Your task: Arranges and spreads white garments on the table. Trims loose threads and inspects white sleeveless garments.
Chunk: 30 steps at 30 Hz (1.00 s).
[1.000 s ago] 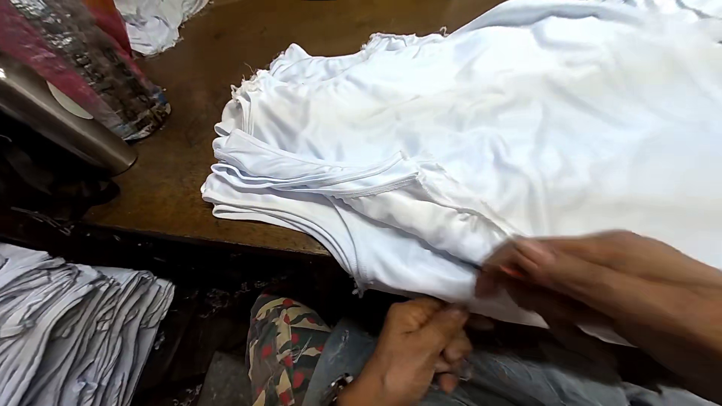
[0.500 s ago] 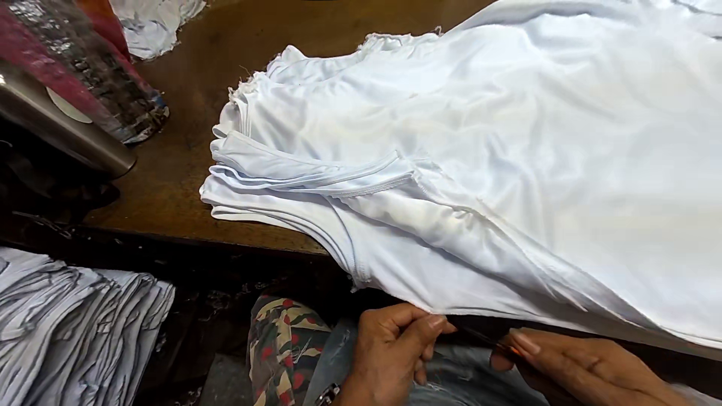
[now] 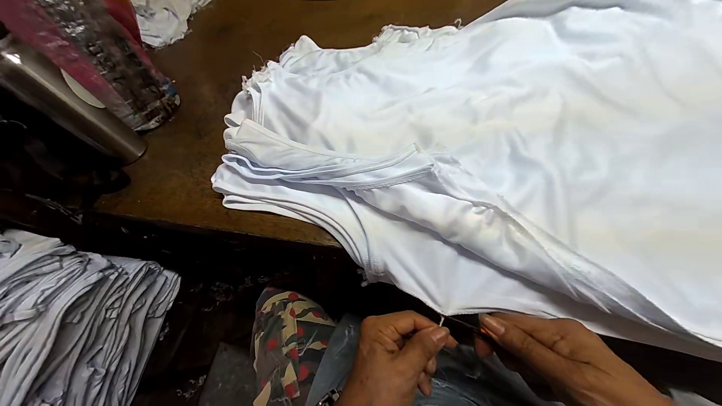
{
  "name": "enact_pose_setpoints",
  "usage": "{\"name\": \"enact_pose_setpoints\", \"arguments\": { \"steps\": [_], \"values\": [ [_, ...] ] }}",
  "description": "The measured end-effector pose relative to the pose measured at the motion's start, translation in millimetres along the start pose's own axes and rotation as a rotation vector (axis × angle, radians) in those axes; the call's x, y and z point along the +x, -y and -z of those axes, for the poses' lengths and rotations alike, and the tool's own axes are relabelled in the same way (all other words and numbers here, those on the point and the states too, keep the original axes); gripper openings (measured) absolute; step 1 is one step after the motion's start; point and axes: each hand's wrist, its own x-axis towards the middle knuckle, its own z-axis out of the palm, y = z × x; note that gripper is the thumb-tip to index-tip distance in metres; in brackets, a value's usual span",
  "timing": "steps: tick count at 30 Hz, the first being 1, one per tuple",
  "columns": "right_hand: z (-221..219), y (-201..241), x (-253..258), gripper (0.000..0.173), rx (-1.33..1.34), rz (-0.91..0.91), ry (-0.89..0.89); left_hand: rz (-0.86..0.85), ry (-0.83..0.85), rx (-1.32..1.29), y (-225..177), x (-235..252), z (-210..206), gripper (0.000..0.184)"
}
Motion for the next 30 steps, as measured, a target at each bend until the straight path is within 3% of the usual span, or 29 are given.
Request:
{"name": "enact_pose_setpoints", "arguments": {
  "steps": [6, 8, 11, 14, 15, 18, 19, 25, 30],
  "values": [
    [-2, -5, 3, 0.039, -0.101, 0.094, -0.031, 0.064, 0.071, 0.166, 2, -3, 10, 0.015],
    [2, -1, 2, 0.039, -0.025, 0.136, 0.000, 0.089, -0.026, 0.312, 8, -6, 21, 0.010],
    [3, 10, 3, 0.037, -0.033, 0.206, -0.002, 0.115, -0.361, 0.369, 13, -3, 33, 0.043],
    [-6, 17, 8, 0.026, -0.054, 0.212, 0.016, 0.058, -0.498, 0.237, 9, 7, 42, 0.069],
    [-10, 18, 10, 0.024, -0.058, 0.212, 0.023, 0.026, -0.490, 0.217, 8, 10, 44, 0.067],
    [-19, 17, 13, 0.025, -0.063, 0.209, 0.072, -0.052, -0.427, 0.213, 4, 16, 46, 0.017],
    [-21, 16, 13, 0.026, -0.065, 0.209, 0.087, -0.067, -0.404, 0.247, 2, 16, 46, 0.011],
    [-31, 1, 12, 0.045, -0.038, 0.092, 0.192, -0.173, -0.327, 0.422, -1, -10, 62, 0.017],
    [-41, 0, 16, 0.042, 0.028, 0.025, 0.176, -0.236, -0.273, 0.407, -3, -22, 63, 0.015]
  ]
}}
